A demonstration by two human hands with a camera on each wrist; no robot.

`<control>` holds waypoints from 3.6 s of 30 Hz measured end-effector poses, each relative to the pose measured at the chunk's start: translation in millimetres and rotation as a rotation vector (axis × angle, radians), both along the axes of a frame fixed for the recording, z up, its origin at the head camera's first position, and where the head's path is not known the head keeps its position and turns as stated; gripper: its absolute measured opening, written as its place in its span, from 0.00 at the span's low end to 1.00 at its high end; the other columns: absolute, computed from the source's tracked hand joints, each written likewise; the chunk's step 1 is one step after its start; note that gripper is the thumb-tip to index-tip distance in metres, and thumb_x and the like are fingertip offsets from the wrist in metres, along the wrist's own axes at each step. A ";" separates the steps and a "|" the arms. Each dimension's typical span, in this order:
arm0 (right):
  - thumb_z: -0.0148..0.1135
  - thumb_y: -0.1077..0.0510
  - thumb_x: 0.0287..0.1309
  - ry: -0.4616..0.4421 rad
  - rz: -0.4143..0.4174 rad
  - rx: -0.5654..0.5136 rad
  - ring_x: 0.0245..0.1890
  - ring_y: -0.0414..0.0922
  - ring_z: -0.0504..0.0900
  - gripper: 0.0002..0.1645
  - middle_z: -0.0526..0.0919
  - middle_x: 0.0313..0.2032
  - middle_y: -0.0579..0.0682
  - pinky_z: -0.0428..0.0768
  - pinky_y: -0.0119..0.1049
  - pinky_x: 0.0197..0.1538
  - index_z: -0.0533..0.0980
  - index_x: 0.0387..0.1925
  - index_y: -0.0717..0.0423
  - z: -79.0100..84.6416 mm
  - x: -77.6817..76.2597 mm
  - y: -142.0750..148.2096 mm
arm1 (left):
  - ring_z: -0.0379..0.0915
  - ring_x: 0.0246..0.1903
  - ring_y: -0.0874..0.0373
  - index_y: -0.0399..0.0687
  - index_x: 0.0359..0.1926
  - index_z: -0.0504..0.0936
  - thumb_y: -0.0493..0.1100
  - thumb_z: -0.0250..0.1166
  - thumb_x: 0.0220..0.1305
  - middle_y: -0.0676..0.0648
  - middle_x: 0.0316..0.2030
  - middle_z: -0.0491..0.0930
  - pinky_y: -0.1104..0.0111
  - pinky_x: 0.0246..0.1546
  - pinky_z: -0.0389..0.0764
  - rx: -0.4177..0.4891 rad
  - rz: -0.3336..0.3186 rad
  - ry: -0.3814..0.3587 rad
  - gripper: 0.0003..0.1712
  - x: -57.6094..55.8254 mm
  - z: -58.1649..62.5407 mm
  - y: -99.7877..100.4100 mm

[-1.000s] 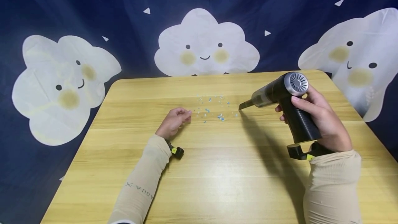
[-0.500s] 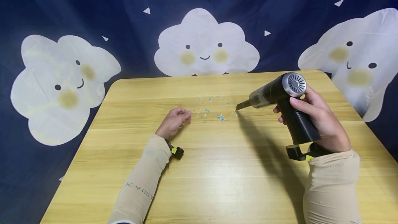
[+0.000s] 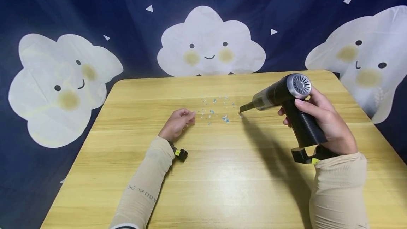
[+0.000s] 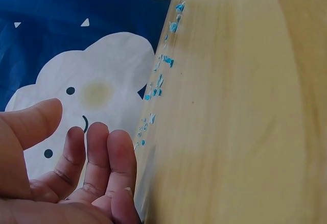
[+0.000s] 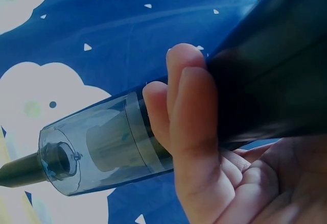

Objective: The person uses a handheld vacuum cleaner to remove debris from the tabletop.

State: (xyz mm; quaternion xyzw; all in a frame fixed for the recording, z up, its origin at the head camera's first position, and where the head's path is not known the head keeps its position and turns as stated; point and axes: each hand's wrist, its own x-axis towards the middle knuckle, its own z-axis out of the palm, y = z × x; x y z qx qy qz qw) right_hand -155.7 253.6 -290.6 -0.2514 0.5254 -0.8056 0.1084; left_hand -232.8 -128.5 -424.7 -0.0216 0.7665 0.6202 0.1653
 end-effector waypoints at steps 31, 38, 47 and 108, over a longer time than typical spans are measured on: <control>0.32 0.75 0.67 -0.012 0.018 0.006 0.33 0.53 0.84 0.24 0.83 0.36 0.64 0.85 0.39 0.35 0.58 0.62 0.63 -1.0 0.0 -3.7 | 0.74 0.42 0.49 0.37 0.41 0.73 0.47 0.57 0.69 0.39 0.42 0.76 0.65 0.39 0.70 0.013 0.009 -0.010 0.15 -0.4 -3.4 -0.5; 0.32 0.75 0.67 -0.008 0.008 0.014 0.32 0.53 0.85 0.24 0.84 0.35 0.64 0.86 0.39 0.34 0.59 0.62 0.63 -0.2 0.4 -4.7 | 0.74 0.41 0.50 0.36 0.40 0.73 0.46 0.57 0.69 0.39 0.41 0.75 0.65 0.38 0.70 0.020 0.010 0.002 0.14 -0.8 -3.3 0.2; 0.33 0.75 0.67 -0.001 0.006 0.028 0.32 0.53 0.85 0.24 0.83 0.36 0.64 0.86 0.39 0.34 0.59 0.62 0.63 0.8 -0.1 -6.2 | 0.74 0.40 0.51 0.38 0.39 0.73 0.46 0.57 0.69 0.40 0.41 0.75 0.66 0.37 0.69 0.025 0.011 0.008 0.13 -0.8 -1.7 0.5; 0.33 0.74 0.68 -0.008 0.006 0.042 0.35 0.52 0.84 0.22 0.83 0.39 0.62 0.86 0.40 0.36 0.59 0.61 0.63 2.8 7.1 0.1 | 0.70 0.50 0.38 0.28 0.47 0.70 0.43 0.54 0.71 0.30 0.49 0.72 0.61 0.43 0.68 0.026 -0.028 -0.019 0.18 5.2 12.1 1.5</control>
